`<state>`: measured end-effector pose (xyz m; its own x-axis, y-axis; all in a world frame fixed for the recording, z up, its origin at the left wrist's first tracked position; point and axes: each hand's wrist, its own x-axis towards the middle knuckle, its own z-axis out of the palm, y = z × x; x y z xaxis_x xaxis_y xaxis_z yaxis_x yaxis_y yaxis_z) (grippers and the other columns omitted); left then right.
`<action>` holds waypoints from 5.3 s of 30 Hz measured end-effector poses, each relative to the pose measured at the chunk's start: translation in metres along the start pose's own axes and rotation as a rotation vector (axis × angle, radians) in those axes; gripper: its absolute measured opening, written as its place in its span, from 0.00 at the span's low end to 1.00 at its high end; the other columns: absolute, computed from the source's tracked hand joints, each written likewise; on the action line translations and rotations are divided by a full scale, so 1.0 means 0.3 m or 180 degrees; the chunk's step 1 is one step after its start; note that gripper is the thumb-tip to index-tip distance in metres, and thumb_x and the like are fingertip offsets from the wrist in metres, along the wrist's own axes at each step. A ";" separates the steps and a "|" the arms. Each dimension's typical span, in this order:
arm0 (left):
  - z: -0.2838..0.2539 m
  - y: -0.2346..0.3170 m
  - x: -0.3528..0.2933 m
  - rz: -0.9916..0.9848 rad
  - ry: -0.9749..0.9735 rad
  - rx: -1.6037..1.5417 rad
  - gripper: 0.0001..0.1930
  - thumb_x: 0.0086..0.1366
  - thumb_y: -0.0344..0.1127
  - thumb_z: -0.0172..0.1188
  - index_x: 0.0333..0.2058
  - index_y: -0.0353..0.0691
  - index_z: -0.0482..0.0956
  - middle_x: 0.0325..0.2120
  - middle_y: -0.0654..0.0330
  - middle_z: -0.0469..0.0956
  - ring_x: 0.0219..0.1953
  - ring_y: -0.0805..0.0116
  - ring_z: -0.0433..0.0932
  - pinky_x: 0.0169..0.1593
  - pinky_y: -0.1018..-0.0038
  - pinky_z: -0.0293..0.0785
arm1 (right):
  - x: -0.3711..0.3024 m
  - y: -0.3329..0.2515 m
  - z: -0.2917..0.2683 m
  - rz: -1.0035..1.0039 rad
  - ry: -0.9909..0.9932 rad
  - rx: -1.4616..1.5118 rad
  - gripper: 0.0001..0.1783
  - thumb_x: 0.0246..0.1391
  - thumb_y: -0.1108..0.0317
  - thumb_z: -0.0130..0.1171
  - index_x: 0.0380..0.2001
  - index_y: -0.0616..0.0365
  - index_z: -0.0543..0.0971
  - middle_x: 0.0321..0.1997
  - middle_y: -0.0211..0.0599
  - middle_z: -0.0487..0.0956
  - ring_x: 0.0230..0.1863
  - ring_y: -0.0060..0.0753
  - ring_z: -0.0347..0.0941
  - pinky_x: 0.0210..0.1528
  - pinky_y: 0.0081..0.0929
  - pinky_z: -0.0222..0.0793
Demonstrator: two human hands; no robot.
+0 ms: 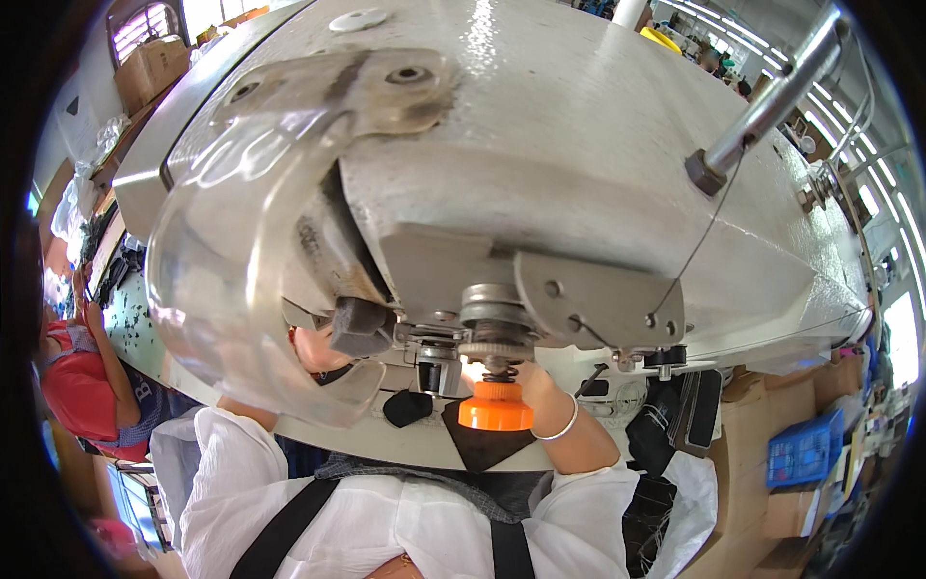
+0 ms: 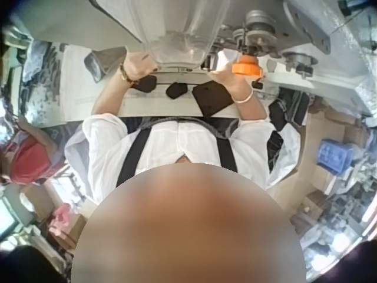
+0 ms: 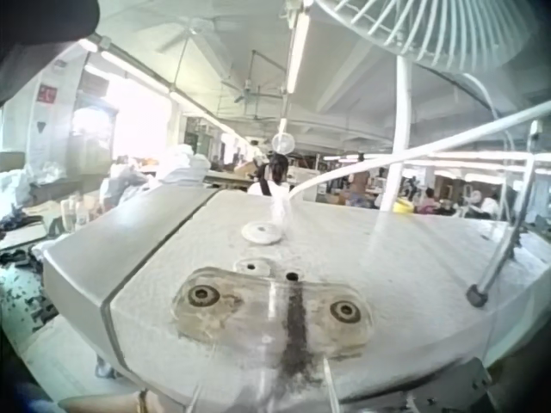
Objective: Use a specialized industrial sewing machine to stitch together components of a shoe upper.
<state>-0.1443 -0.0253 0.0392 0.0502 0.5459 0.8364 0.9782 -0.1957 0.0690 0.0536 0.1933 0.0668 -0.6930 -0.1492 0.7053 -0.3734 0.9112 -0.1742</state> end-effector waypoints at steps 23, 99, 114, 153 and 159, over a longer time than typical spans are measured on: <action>-0.027 -0.067 0.022 -0.0049 0.0055 0.0805 0.07 0.62 0.19 0.66 0.38 0.36 0.84 0.39 0.45 0.82 0.41 0.43 0.82 0.48 0.53 0.78 | 0.182 -0.007 0.003 -0.0596 0.1109 0.0334 0.06 0.54 0.69 0.64 0.32 0.57 0.78 0.31 0.34 0.76 0.31 0.43 0.75 0.34 0.40 0.72; -0.471 -0.185 -0.352 -0.4447 0.1806 -0.1481 0.19 0.64 0.24 0.70 0.53 0.36 0.79 0.40 0.59 0.84 0.38 0.70 0.83 0.42 0.70 0.84 | -0.394 -0.232 -0.078 0.1645 -0.1041 -0.0587 0.21 0.48 0.72 0.72 0.48 0.58 0.82 0.58 0.44 0.77 0.61 0.52 0.71 0.65 0.48 0.64; -0.551 -0.321 -0.428 -0.4467 0.0626 -0.0198 0.27 0.73 0.58 0.60 0.59 0.44 0.83 0.49 0.53 0.85 0.52 0.63 0.82 0.57 0.70 0.75 | 0.349 -0.309 0.435 0.0736 -0.0916 0.0152 0.52 0.48 0.61 0.78 0.72 0.54 0.61 0.73 0.67 0.57 0.69 0.74 0.62 0.69 0.55 0.66; -0.308 0.309 -0.103 -0.0629 -0.0910 0.0498 0.11 0.55 0.33 0.71 0.39 0.45 0.86 0.41 0.65 0.84 0.54 0.60 0.78 0.62 0.58 0.67 | -0.096 -0.227 -0.055 0.1355 -0.1615 0.0089 0.10 0.53 0.67 0.70 0.39 0.55 0.83 0.37 0.35 0.82 0.45 0.46 0.78 0.48 0.43 0.76; -0.056 0.431 -0.059 -0.1103 -0.1844 0.0663 0.09 0.60 0.40 0.70 0.30 0.42 0.82 0.31 0.58 0.80 0.41 0.58 0.79 0.50 0.59 0.73 | -0.221 -0.264 0.051 0.1325 -0.1214 0.0213 0.15 0.47 0.65 0.75 0.38 0.55 0.83 0.41 0.34 0.77 0.48 0.44 0.73 0.49 0.39 0.72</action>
<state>-0.0220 -0.0741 0.0424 -0.2287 0.9057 0.3570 0.9725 0.1963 0.1250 0.1197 0.1253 0.0233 -0.9592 0.0780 0.2718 -0.0507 0.8983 -0.4364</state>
